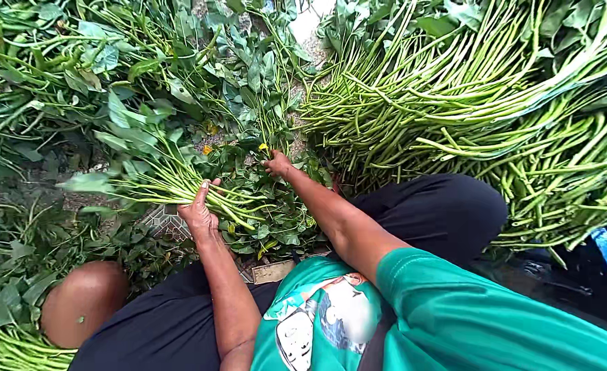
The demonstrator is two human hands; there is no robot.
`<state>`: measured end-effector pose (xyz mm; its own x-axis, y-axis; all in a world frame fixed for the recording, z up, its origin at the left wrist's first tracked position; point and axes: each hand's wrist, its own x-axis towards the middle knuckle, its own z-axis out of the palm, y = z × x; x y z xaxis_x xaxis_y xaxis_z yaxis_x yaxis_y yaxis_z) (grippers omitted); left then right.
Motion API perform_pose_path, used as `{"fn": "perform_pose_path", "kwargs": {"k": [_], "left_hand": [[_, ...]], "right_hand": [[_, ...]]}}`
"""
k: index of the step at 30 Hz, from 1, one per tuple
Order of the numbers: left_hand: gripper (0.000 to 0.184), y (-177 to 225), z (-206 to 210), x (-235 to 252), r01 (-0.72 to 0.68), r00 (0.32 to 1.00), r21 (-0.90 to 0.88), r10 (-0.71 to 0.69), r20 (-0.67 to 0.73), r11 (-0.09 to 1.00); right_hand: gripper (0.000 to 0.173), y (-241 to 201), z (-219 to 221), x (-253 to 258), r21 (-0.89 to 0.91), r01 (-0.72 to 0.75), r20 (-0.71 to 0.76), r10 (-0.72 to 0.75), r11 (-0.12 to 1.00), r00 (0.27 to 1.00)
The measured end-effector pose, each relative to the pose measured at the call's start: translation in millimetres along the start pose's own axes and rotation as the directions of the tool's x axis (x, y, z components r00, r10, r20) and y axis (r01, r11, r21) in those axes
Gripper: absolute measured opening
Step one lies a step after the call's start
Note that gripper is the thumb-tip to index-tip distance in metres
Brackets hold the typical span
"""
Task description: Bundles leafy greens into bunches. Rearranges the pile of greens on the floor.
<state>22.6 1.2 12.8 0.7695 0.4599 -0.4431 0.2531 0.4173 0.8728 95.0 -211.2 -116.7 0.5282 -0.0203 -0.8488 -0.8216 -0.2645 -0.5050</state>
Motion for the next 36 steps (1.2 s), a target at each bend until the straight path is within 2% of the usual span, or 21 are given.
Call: {"fn": "perform_pose_path", "kwargs": {"k": [4, 7, 10, 12, 15, 18, 20, 21, 23, 26, 27, 29, 30, 31, 32, 34, 36], "left_hand": [[0.039, -6, -4, 6, 0.069, 0.996, -0.016, -0.07, -0.063, 0.997], [0.043, -6, -6, 9, 0.079, 0.988, -0.018, -0.081, -0.13, 0.997], [0.047, -8, -10, 10, 0.086, 0.989, 0.003, -0.085, -0.124, 0.996], [0.05, -11, -9, 7, 0.082, 0.993, 0.045, -0.077, -0.094, 0.996], [0.052, -16, -2, 7, 0.071, 0.995, 0.084, -0.065, -0.08, 0.994], [0.064, -16, 1, 6, 0.063, 0.997, 0.135, -0.056, -0.058, 0.989], [0.063, -14, 0, 4, 0.057, 0.998, 0.163, -0.052, -0.037, 0.985], [0.062, -12, -1, 3, 0.055, 0.998, 0.173, -0.053, -0.019, 0.983], [0.06, -11, 0, 1, 0.056, 0.998, 0.178, -0.059, 0.011, 0.982], [0.05, -14, 8, -7, 0.064, 0.998, 0.183, -0.067, 0.012, 0.981], [0.05, -17, 11, -10, 0.071, 0.997, 0.18, -0.072, 0.001, 0.981], [0.048, -16, 15, -14, 0.074, 0.997, 0.146, -0.069, -0.039, 0.987], [0.046, -14, 14, -16, 0.067, 0.997, 0.13, -0.06, -0.05, 0.989], [0.043, -11, 12, -17, 0.055, 0.997, 0.125, -0.048, -0.058, 0.991], [0.039, -10, 11, -13, 0.025, 0.995, 0.1, -0.016, -0.095, 0.995], [0.039, -5, 1, -4, -0.06, 0.988, 0.07, 0.069, -0.135, 0.996], [0.048, 2, -13, 3, -0.158, 0.975, 0.11, 0.173, -0.14, 0.981]], "right_hand": [[0.055, -9, 5, -3, -0.204, 0.094, -0.019, -0.1, 0.974, 0.995], [0.037, -18, 5, -27, -0.386, 0.267, -0.005, -0.291, 0.883, 0.957], [0.032, -18, 12, -60, -0.436, 0.39, 0.053, -0.409, 0.811, 0.911], [0.03, -15, 20, -84, -0.436, 0.496, 0.121, -0.497, 0.751, 0.859], [0.029, -7, 37, -106, -0.419, 0.669, 0.247, -0.632, 0.614, 0.735], [0.029, -10, 46, -127, -0.495, 0.741, 0.36, -0.669, 0.453, 0.65], [0.031, -11, 44, -129, -0.529, 0.756, 0.39, -0.68, 0.387, 0.621], [0.034, -11, 42, -127, -0.514, 0.757, 0.383, -0.682, 0.404, 0.624], [0.044, -13, 42, -123, -0.415, 0.729, 0.347, -0.646, 0.545, 0.68], [0.041, -21, 52, -122, -0.131, 0.668, 0.271, -0.621, 0.733, 0.735], [0.037, -20, 58, -122, -0.017, 0.66, 0.208, -0.643, 0.751, 0.737], [0.026, -20, 72, -126, 0.096, 0.707, 0.031, -0.712, 0.7, 0.701], [0.022, -19, 74, -131, 0.054, 0.752, -0.015, -0.752, 0.657, 0.659], [0.022, -17, 73, -138, -0.039, 0.789, 0.005, -0.789, 0.613, 0.614], [0.023, -15, 69, -145, -0.164, 0.802, 0.086, -0.801, 0.575, 0.592], [0.026, -5, 55, -155, -0.406, 0.755, 0.323, -0.692, 0.515, 0.646], [0.031, 11, 35, -153, -0.595, 0.642, 0.496, -0.407, 0.484, 0.767]]}}
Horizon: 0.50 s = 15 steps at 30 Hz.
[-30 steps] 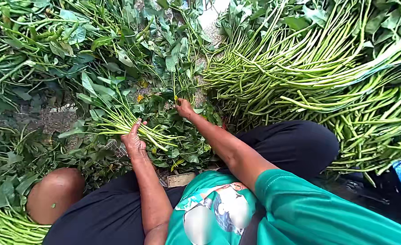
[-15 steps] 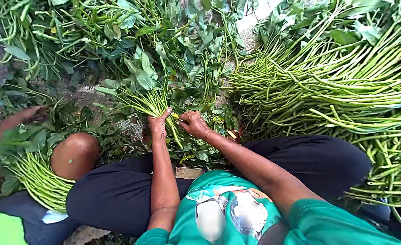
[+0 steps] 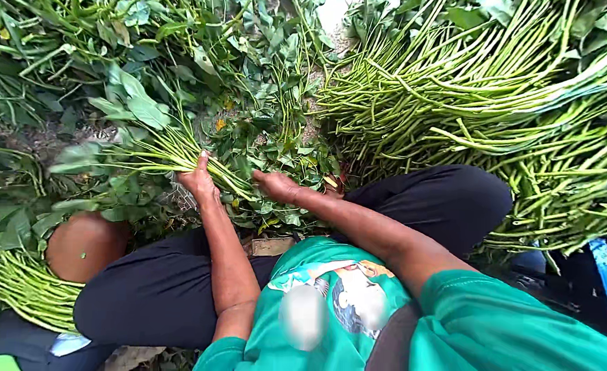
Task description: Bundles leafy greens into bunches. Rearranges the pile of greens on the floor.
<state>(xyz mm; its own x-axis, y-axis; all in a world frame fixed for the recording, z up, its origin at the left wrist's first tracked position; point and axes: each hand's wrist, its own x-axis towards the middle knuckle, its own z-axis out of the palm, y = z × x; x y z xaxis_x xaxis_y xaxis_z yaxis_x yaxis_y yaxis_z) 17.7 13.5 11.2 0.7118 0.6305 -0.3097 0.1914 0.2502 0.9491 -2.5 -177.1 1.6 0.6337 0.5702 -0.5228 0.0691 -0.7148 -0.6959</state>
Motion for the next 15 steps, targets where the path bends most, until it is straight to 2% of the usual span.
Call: {"fn": "perform_pose_path", "kwargs": {"k": [2, 4, 5, 6, 8, 9, 12, 15], "left_hand": [[0.052, 4, -5, 6, -0.106, 0.994, 0.039, 0.106, -0.008, 0.994], [0.056, 6, -6, 7, -0.184, 0.983, 0.081, 0.184, 0.007, 0.98], [0.058, 5, -5, 6, -0.204, 0.979, 0.103, 0.204, 0.015, 0.974], [0.059, 4, -4, 5, -0.217, 0.976, 0.117, 0.215, 0.025, 0.969], [0.06, 2, -1, 3, -0.221, 0.974, 0.112, 0.215, 0.067, 0.969], [0.059, 0, 1, 2, -0.211, 0.975, 0.095, 0.203, 0.09, 0.973], [0.049, 1, 9, -1, -0.13, 0.983, -0.015, 0.131, 0.128, 0.991], [0.035, 4, 10, 0, -0.034, 0.989, -0.141, 0.053, 0.137, 0.989]], "right_hand": [[0.03, 28, -6, -7, -0.183, -0.136, 0.264, 0.182, 0.974, 0.947], [0.031, 42, -19, -7, -0.341, -0.202, 0.363, 0.327, 0.918, 0.873], [0.032, 39, -31, -6, -0.365, -0.229, 0.341, 0.358, 0.902, 0.869], [0.03, 34, -42, -5, -0.349, -0.233, 0.273, 0.337, 0.908, 0.901], [0.03, 22, -55, 4, -0.244, -0.136, 0.046, 0.152, 0.96, 0.987], [0.035, 14, -56, 10, -0.167, -0.041, -0.053, 0.033, 0.985, 0.998], [0.039, -13, -43, 21, 0.028, 0.182, -0.14, -0.177, 0.983, 0.974], [0.034, -16, -18, 27, 0.049, 0.279, -0.297, -0.253, 0.959, 0.921]]}}
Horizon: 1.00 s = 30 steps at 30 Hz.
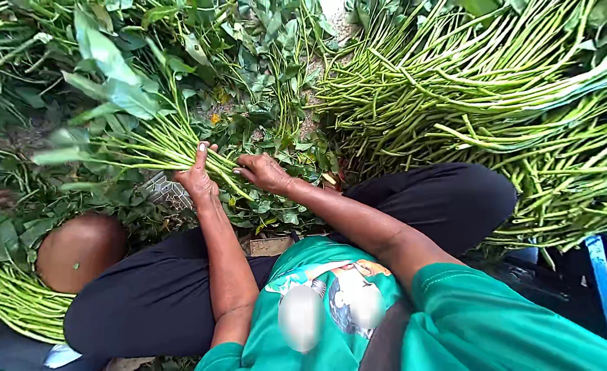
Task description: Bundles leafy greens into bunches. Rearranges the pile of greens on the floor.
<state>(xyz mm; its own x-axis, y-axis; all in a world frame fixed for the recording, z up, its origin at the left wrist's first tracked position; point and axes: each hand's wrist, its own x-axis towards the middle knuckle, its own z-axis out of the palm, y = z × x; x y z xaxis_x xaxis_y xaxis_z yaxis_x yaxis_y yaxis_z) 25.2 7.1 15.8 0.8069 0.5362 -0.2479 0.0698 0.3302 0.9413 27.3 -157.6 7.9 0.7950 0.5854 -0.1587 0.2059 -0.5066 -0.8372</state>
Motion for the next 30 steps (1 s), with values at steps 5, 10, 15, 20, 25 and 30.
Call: {"fn": "perform_pose_path", "kwargs": {"k": [5, 10, 15, 20, 25, 30], "left_hand": [[0.039, -5, 1, -2, -0.045, 0.993, 0.051, 0.05, -0.111, 0.998], [0.051, 8, 4, -6, -0.069, 0.983, 0.178, 0.097, -0.157, 0.982], [0.049, -1, 2, 0, 0.123, 0.981, -0.038, -0.127, -0.146, 0.992], [0.047, -12, 4, 0, 0.268, 0.951, -0.052, -0.273, -0.142, 0.962], [0.043, -11, 4, 1, 0.302, 0.946, -0.015, -0.302, -0.119, 0.953], [0.049, -12, 6, 0, 0.281, 0.951, 0.045, -0.272, -0.144, 0.959]], "right_hand": [[0.024, 38, -2, 14, -0.303, 0.058, -0.171, -0.114, 0.951, 0.979], [0.035, 114, -16, 39, 0.046, -0.585, -0.087, 0.586, 0.81, 0.806], [0.06, 146, -5, 59, 0.85, -0.48, 0.015, 0.899, 0.219, 0.437], [0.059, 138, -29, 89, 0.929, -0.347, 0.024, 0.914, 0.129, 0.404], [0.036, 137, -53, 108, 0.757, -0.563, -0.037, 0.881, 0.333, 0.471], [0.037, 109, -46, 68, 0.408, -0.583, -0.192, 0.69, 0.702, 0.697]]}}
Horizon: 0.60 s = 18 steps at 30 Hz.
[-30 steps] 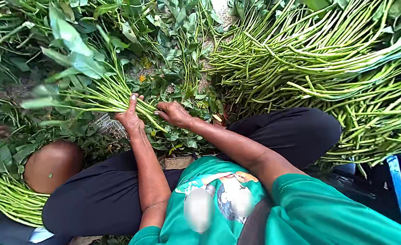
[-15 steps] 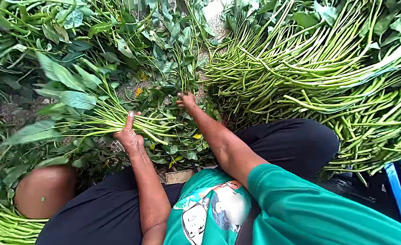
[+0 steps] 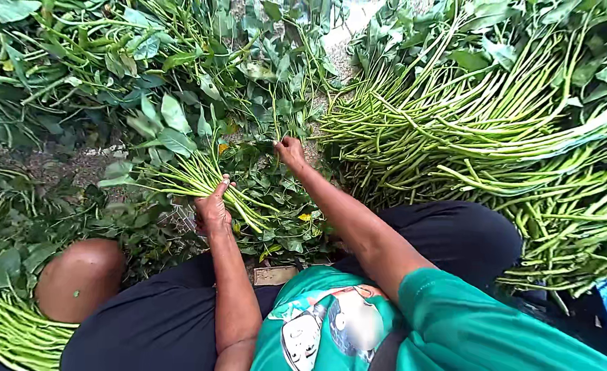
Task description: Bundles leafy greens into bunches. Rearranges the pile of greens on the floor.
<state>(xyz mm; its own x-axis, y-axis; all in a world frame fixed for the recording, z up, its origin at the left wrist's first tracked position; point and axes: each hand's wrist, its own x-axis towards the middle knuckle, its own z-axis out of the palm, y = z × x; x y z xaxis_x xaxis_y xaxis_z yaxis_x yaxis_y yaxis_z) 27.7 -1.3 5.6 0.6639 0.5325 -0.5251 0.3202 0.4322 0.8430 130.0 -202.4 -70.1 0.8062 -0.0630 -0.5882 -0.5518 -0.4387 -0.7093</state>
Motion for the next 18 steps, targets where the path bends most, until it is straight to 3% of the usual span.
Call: {"fn": "perform_pose_path", "kwargs": {"k": [5, 11, 14, 18], "left_hand": [[0.073, -10, -3, -13, -0.062, 0.997, 0.214, 0.049, 0.066, 0.975], [0.064, -33, 0, 1, 0.012, 1.0, 0.137, -0.013, 0.004, 0.99], [0.056, -38, -2, 0, 0.075, 0.996, 0.147, -0.08, 0.027, 0.986], [0.051, -39, 6, -8, 0.037, 0.998, 0.163, -0.043, 0.035, 0.986]], "right_hand": [[0.038, 14, 25, -92, -0.058, 0.207, 0.144, -0.197, 0.977, 0.97], [0.034, 14, 30, -139, -0.199, 0.421, 0.402, -0.318, 0.885, 0.859], [0.036, 22, 18, -144, -0.298, 0.511, 0.417, -0.372, 0.806, 0.83], [0.033, 18, 9, -140, -0.339, 0.601, 0.336, -0.504, 0.724, 0.796]]}}
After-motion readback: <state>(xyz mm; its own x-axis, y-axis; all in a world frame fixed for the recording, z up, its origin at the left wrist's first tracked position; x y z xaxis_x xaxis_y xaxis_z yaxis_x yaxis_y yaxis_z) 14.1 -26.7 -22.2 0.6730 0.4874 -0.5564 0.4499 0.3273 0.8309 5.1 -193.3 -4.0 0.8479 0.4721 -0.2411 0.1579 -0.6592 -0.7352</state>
